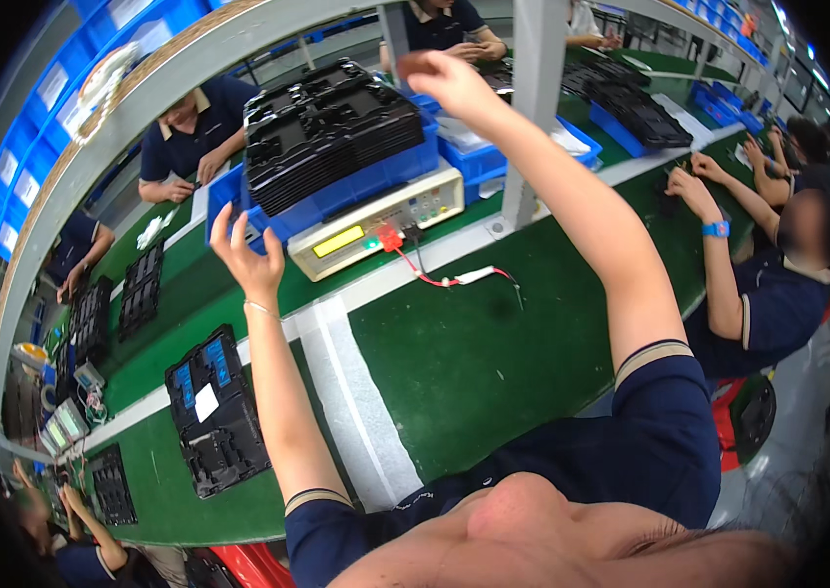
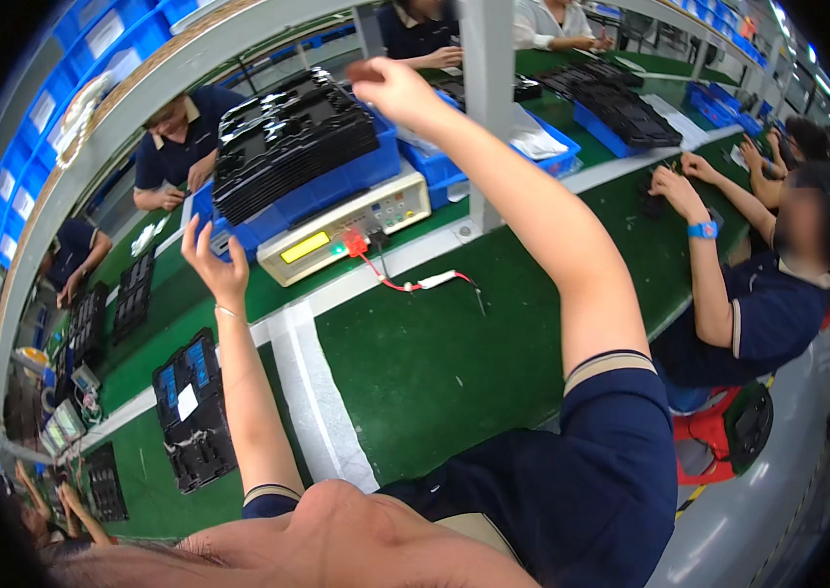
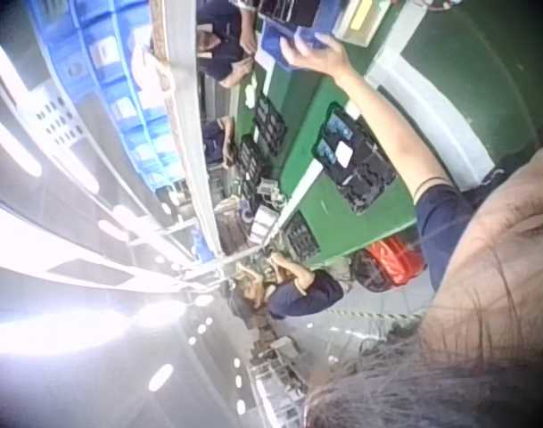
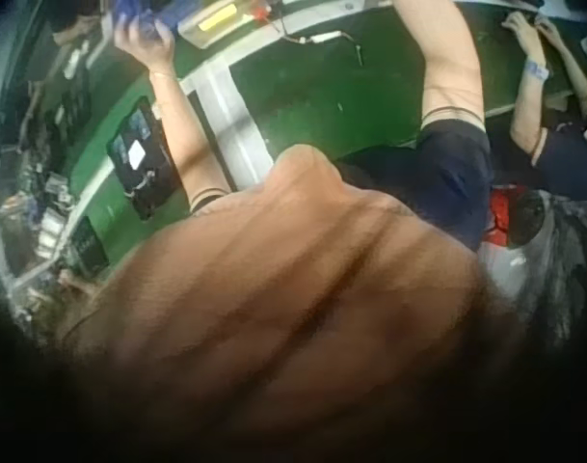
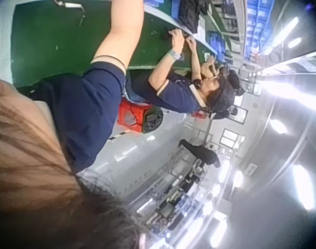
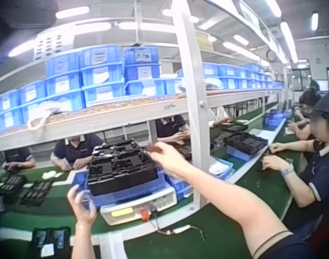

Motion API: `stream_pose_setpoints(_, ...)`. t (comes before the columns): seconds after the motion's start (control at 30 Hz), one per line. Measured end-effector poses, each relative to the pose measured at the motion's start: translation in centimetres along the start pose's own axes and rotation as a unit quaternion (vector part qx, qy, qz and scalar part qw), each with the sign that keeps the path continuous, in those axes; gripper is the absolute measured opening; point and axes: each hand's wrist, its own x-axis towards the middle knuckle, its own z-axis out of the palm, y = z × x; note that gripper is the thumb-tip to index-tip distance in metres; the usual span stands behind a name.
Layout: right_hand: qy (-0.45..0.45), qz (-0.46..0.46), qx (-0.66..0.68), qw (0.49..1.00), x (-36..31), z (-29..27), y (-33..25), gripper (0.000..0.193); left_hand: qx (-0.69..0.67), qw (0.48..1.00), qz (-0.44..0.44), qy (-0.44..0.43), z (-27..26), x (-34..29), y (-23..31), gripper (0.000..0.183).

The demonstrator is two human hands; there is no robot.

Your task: The person places an electronic component into a plastic tray by hand, then lifts the tray and stacks it onto a pile of trays on the upper shelf.

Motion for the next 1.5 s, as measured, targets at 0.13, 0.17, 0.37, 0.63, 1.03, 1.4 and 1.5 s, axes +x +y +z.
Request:
stream_pose_setpoints(0.13, -0.084, 0.019, 0.056, 0.995, -12.2, -3.7, 0.4, 0.012, 0.033, 0.996, 0.052, 0.059, 0.5, 0.3, 1.8, 0.029)
stream_pose_setpoints(0.17, -0.094, 0.066, 0.063, 0.991, -14.7, -4.9, 0.9, 0.012, -0.027, 0.997, 0.066, 0.044, 0.8, 1.0, 3.6, 0.029)
stream_pose_setpoints(0.37, 0.032, 0.261, -0.036, 0.964, -23.3, -11.1, 9.1, 0.010, -0.407, 0.831, 0.070, -0.374, 4.4, -0.6, 20.6, 0.008)
stream_pose_setpoints(0.63, -0.007, 0.169, -0.254, 0.952, -24.1, -7.9, 10.3, 0.011, -0.475, 0.683, 0.046, -0.553, 5.7, -5.2, 25.4, 0.023)
stream_pose_setpoints(1.03, -0.080, 0.137, 0.076, 0.984, -26.6, -7.6, 7.3, 0.013, -0.282, 0.778, -0.096, -0.554, 7.2, -5.5, 25.5, 0.028)
stream_pose_setpoints(1.4, -0.171, 0.075, 0.070, 0.980, -27.4, -7.4, 6.9, 0.007, -0.356, 0.742, -0.121, -0.555, 8.3, -5.4, 25.3, 0.018)
stream_pose_setpoints(1.5, -0.154, 0.075, 0.081, 0.982, -27.2, -7.1, 6.5, 0.007, -0.374, 0.730, -0.141, -0.555, 8.5, -4.8, 25.0, 0.017)
